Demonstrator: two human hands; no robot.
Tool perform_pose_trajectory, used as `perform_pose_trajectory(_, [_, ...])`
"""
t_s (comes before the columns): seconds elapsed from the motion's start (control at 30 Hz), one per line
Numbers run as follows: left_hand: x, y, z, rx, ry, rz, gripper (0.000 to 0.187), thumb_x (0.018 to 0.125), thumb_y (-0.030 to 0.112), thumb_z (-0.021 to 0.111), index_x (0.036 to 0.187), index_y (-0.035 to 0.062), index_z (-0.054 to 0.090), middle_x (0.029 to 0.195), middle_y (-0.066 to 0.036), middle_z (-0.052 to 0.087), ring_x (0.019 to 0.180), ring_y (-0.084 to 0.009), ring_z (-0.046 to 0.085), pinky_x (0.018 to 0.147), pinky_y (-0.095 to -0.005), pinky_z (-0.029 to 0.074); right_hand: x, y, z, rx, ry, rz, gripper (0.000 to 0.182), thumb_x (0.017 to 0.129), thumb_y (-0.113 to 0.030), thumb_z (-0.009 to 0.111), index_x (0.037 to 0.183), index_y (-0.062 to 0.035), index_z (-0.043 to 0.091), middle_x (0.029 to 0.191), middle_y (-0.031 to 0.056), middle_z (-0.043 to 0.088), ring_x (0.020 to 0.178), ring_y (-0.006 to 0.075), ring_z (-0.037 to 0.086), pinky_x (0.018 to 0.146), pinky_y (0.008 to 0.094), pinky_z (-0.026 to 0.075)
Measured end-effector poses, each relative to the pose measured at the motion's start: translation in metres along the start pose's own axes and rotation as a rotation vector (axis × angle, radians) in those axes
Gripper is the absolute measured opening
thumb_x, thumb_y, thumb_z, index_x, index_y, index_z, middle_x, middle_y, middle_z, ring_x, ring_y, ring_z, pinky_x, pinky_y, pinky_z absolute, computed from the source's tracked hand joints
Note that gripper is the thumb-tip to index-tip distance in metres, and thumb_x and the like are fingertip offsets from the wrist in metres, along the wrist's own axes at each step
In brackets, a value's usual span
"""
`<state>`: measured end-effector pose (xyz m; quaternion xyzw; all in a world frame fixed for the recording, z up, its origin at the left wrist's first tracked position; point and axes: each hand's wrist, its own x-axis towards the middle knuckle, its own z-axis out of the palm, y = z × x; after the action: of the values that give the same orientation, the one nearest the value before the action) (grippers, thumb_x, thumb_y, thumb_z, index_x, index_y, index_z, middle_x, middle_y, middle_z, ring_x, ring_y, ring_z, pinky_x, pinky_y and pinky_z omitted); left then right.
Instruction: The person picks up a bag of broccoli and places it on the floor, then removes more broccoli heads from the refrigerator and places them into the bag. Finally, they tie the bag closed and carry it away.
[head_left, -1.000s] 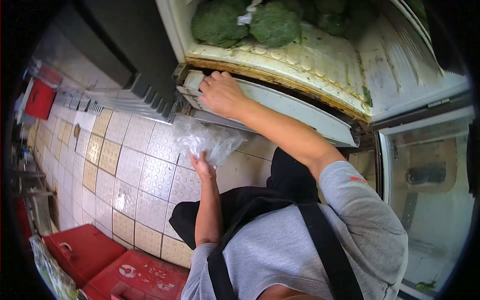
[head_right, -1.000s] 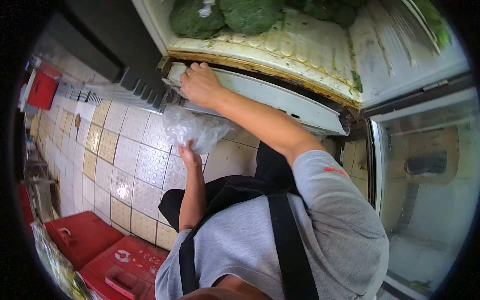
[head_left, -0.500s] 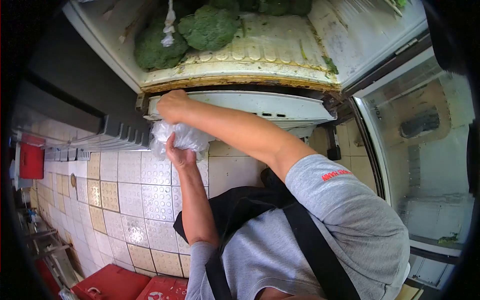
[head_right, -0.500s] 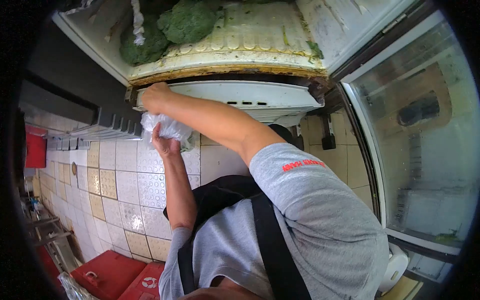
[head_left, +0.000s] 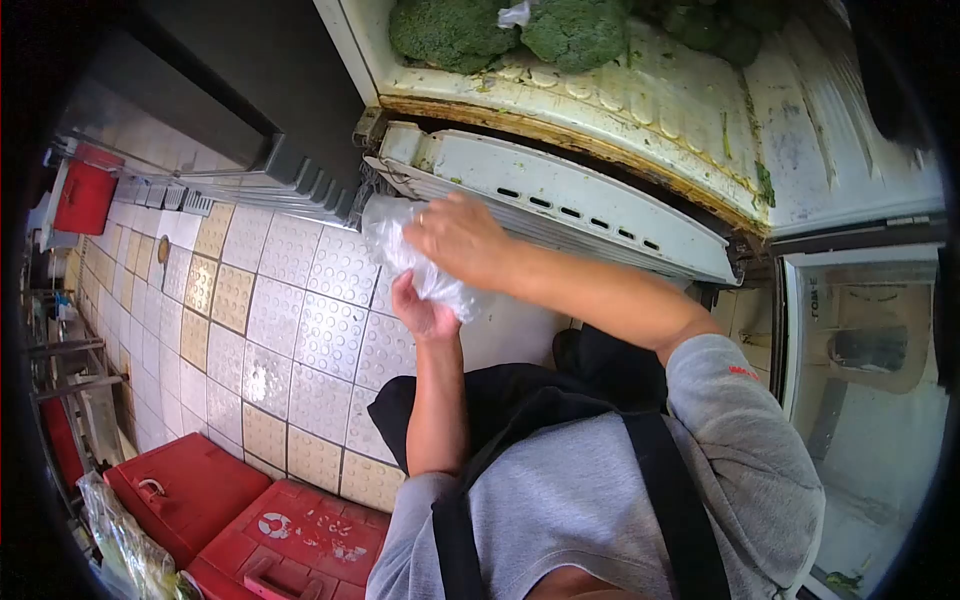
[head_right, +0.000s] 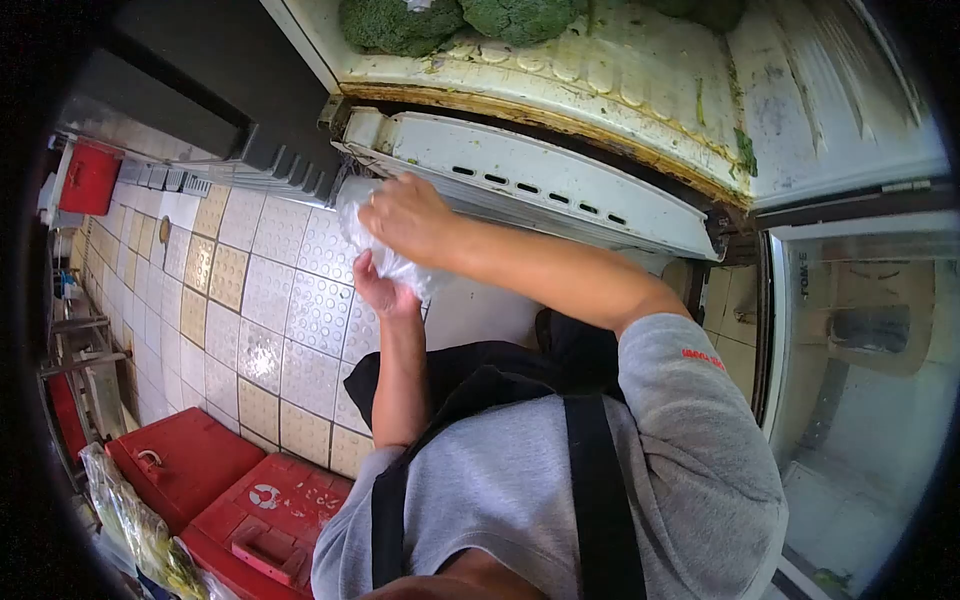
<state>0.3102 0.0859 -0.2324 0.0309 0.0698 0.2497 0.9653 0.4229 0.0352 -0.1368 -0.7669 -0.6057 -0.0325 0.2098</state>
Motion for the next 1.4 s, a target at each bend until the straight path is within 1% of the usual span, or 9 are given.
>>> perform_pose_trajectory(0.3, [-0.020, 0.010, 0.036, 0.033, 0.291, -0.092, 0.045, 0.078, 0.019, 0.055, 0.118, 0.0006, 0.050, 0.117, -0.016, 0.056, 0.107, -0.0302, 0.054, 0.094, -0.0432, 0.044, -0.044, -0.012, -0.060, 0.360, -0.111, -0.092, 0.033, 0.079, -0.022, 0.062, 0.109, -0.0103, 0.061, 0.124, 0.0115, 0.052, 0.120, 0.0272, 0.042, 0.106, 0.0539, 0.021])
perform_pose_trajectory(0.47, [-0.018, -0.009, 0.058, 0.048, 0.343, -0.276, 0.048, 0.072, 0.012, 0.060, 0.116, -0.0036, 0.051, 0.110, -0.020, 0.058, 0.100, -0.0325, 0.058, 0.091, -0.0458, 0.046, -0.087, 0.066, -0.153, 0.088, 0.119, 0.230, 0.029, 0.079, -0.004, 0.053, 0.107, -0.0080, 0.059, 0.114, 0.0152, 0.058, 0.099, 0.0309, 0.059, 0.084, 0.0373, 0.049])
perform_pose_trajectory(0.57, [-0.033, -0.015, 0.073, 0.095, 0.366, -0.284, 0.048, 0.071, 0.009, 0.058, 0.116, -0.0056, 0.049, 0.108, -0.021, 0.059, 0.097, -0.0327, 0.059, 0.089, -0.0461, 0.047, -0.124, 0.132, -0.227, -0.458, -0.265, 0.884, 0.040, 0.073, -0.002, 0.052, 0.114, 0.0002, 0.051, 0.105, 0.0222, 0.058, 0.086, 0.0319, 0.062, 0.071, 0.0374, 0.053])
perform_pose_trajectory(0.63, [-0.043, -0.019, 0.093, 0.069, 0.335, -0.319, 0.048, 0.071, 0.009, 0.057, 0.116, -0.0063, 0.049, 0.109, -0.021, 0.059, 0.098, -0.0332, 0.059, 0.089, -0.0458, 0.048, -0.180, 0.189, -0.229, -0.778, -0.149, 0.750, 0.042, 0.074, -0.002, 0.053, 0.116, 0.0010, 0.049, 0.105, 0.0204, 0.059, 0.085, 0.0343, 0.063, 0.072, 0.0388, 0.053])
perform_pose_trajectory(0.87, [-0.091, -0.024, 0.125, 0.131, 0.453, -0.337, 0.047, 0.071, 0.006, 0.056, 0.116, -0.0068, 0.048, 0.109, -0.021, 0.058, 0.099, -0.0338, 0.059, 0.089, -0.0468, 0.048, -0.205, 0.182, -0.225, -0.648, -0.348, 1.063, 0.026, 0.077, -0.003, 0.054, 0.102, -0.0010, 0.055, 0.103, 0.0205, 0.062, 0.081, 0.0386, 0.063, 0.076, 0.0442, 0.051])
perform_pose_trajectory(1.0, [-0.118, -0.033, 0.143, 0.194, 0.551, -0.339, 0.043, 0.071, 0.007, 0.058, 0.113, -0.0036, 0.051, 0.105, -0.018, 0.060, 0.097, -0.0321, 0.059, 0.087, -0.0466, 0.048, -0.186, 0.129, -0.213, -0.011, -0.076, 1.156, 0.012, 0.079, -0.012, 0.059, 0.091, -0.0114, 0.060, 0.083, 0.0194, 0.064, 0.074, 0.0381, 0.062, 0.068, 0.0424, 0.050])
perform_pose_trajectory(1.07, [-0.132, -0.039, 0.137, 0.227, 0.580, -0.329, 0.040, 0.072, 0.008, 0.060, 0.110, -0.0017, 0.054, 0.102, -0.015, 0.061, 0.096, -0.0296, 0.060, 0.086, -0.0448, 0.049, -0.152, 0.050, -0.202, 0.411, -0.031, 1.054, 0.015, 0.078, -0.014, 0.063, 0.092, -0.0116, 0.057, 0.080, 0.0145, 0.064, 0.072, 0.0316, 0.063, 0.066, 0.0383, 0.050])
perform_pose_trajectory(1.1, [-0.134, -0.041, 0.146, 0.229, 0.593, -0.309, 0.040, 0.072, 0.008, 0.060, 0.110, -0.0017, 0.054, 0.102, -0.015, 0.061, 0.096, -0.0296, 0.060, 0.086, -0.0448, 0.049, -0.117, -0.005, -0.220, 0.486, -0.005, 0.939, 0.016, 0.078, -0.005, 0.064, 0.092, -0.0072, 0.056, 0.073, 0.0007, 0.060, 0.060, 0.0082, 0.057, 0.052, 0.0248, 0.045])
perform_pose_trajectory(1.4, [-0.132, -0.062, 0.202, 0.222, 0.518, -0.262, 0.032, 0.080, 0.005, 0.061, 0.111, 0.0042, 0.054, 0.099, -0.008, 0.061, 0.091, -0.0198, 0.060, 0.083, -0.0339, 0.050, -0.106, -0.084, -0.217, 0.460, -0.150, 0.201, 0.017, 0.078, -0.023, 0.064, 0.089, -0.0100, 0.067, 0.115, 0.0048, 0.056, 0.100, 0.0258, 0.052, 0.087, 0.0346, 0.038])
